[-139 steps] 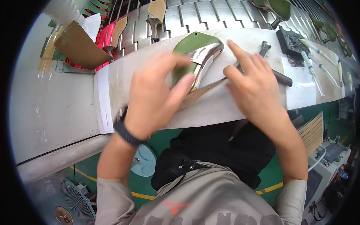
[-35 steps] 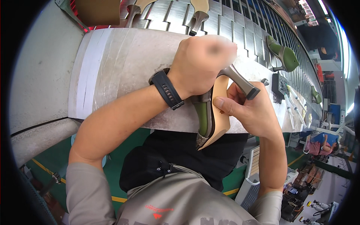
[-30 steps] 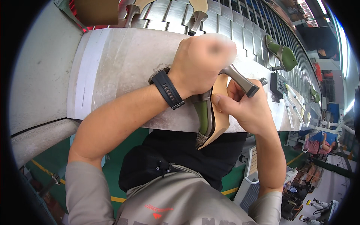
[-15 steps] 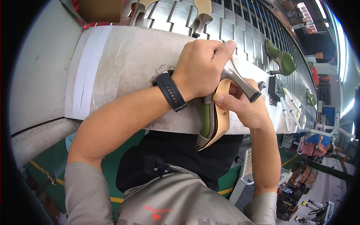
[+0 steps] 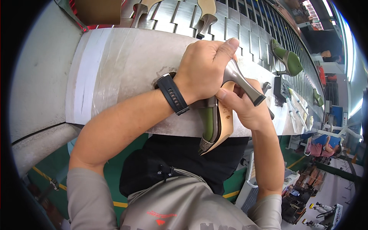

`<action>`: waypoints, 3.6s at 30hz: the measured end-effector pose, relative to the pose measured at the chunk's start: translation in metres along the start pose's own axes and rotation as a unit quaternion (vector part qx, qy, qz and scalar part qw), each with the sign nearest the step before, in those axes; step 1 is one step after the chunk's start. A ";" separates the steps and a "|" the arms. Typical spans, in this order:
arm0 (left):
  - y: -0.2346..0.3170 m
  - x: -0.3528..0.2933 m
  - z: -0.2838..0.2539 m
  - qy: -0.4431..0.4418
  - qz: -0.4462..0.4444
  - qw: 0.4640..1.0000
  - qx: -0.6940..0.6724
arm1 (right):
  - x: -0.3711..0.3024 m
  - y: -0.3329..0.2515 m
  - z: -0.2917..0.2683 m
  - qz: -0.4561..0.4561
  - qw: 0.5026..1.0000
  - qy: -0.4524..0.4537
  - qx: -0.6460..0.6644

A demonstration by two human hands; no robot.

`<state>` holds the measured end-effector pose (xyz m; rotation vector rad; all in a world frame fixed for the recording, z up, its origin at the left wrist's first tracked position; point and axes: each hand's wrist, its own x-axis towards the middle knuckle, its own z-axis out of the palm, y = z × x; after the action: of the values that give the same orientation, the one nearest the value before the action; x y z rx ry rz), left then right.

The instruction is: The person assembles high-heeled shoes by taking shoe lasts and soles from a conveyor belt, aligning and pressing the soles onto the shoe uppers by hand, and tapping along the edges and heels with a hammer.

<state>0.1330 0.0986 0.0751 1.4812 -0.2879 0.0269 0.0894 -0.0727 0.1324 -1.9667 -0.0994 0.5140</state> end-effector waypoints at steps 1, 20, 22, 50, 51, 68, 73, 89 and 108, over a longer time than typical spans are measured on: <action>-0.001 -0.001 0.000 0.001 -0.002 1.000 -0.001 | 0.001 0.001 -0.001 -0.003 1.000 -0.002 -0.017; -0.001 -0.010 -0.036 -0.203 0.128 0.968 0.071 | -0.057 0.044 0.012 -0.010 0.983 0.016 0.182; 0.009 -0.020 -0.059 -0.214 0.087 0.971 0.065 | -0.062 0.040 0.013 -0.106 0.992 0.066 -0.032; 0.019 -0.104 -0.032 -0.098 0.234 0.886 0.387 | -0.049 0.050 0.034 -0.373 0.846 0.214 -0.314; 0.019 -0.103 -0.032 -0.097 0.238 0.887 0.384 | -0.048 0.045 0.033 -0.361 0.859 0.204 -0.298; 0.004 -0.101 -0.031 -0.105 0.299 0.879 0.355 | -0.036 0.029 0.020 -0.361 0.881 0.123 -0.281; -0.004 -0.109 -0.025 -0.081 0.304 0.888 0.337 | -0.030 0.005 0.007 -0.327 0.887 0.081 -0.317; 0.036 -0.186 0.022 -0.064 0.188 0.925 0.325 | -0.148 0.137 0.100 -0.003 0.831 0.086 0.549; 0.032 -0.190 0.015 -0.338 -0.445 0.821 -0.113 | -0.193 0.157 0.076 0.084 0.859 -0.162 0.478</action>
<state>-0.0597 0.1169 0.0681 1.2164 -0.1276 -1.2716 -0.1402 -0.1352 0.0271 -0.9019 0.1085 0.8128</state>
